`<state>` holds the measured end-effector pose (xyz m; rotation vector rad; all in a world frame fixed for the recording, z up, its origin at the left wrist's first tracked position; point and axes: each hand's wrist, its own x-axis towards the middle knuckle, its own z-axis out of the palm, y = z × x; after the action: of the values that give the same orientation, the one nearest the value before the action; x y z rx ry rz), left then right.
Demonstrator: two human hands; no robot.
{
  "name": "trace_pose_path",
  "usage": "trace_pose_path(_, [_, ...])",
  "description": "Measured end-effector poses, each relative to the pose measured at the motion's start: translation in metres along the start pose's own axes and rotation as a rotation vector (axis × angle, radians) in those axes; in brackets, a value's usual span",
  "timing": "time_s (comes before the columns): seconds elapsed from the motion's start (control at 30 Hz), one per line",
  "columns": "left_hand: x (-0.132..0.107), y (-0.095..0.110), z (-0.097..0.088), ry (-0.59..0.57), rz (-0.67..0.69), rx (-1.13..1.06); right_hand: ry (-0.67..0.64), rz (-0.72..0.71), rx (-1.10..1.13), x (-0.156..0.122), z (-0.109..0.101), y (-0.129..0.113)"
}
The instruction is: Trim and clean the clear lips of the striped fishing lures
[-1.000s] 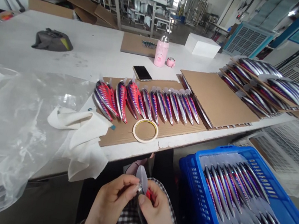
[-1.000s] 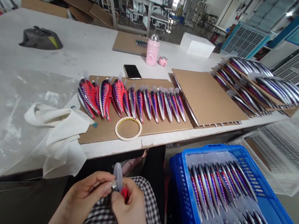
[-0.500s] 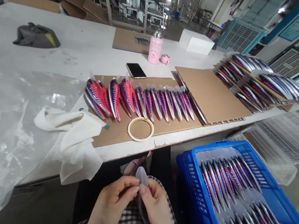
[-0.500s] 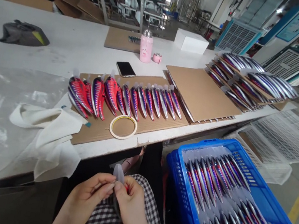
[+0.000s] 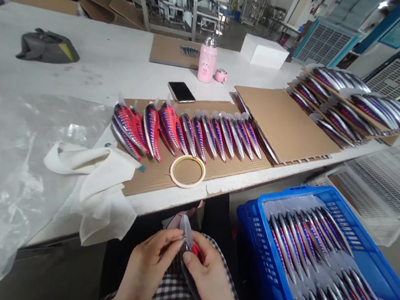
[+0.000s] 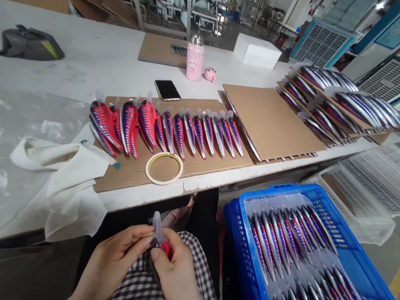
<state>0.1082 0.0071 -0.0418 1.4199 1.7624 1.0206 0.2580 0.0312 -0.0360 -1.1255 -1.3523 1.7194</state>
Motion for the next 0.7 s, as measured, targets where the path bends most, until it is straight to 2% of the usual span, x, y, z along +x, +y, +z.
trace_pose_path(0.2, [-0.0005,-0.001,-0.0017,0.037,0.145,0.113,0.046,0.007,0.021,-0.0005,0.0003,0.0044])
trace_pose_path(0.53, [0.0016,0.0003,-0.0041,0.016,0.175,0.173,0.095,0.029,-0.118,-0.0046,0.0048,-0.0015])
trace_pose_path(0.7, [-0.0014,-0.0014,-0.0029,0.045,0.235,0.229,0.096,0.028,-0.13,-0.0054,0.0049,0.0027])
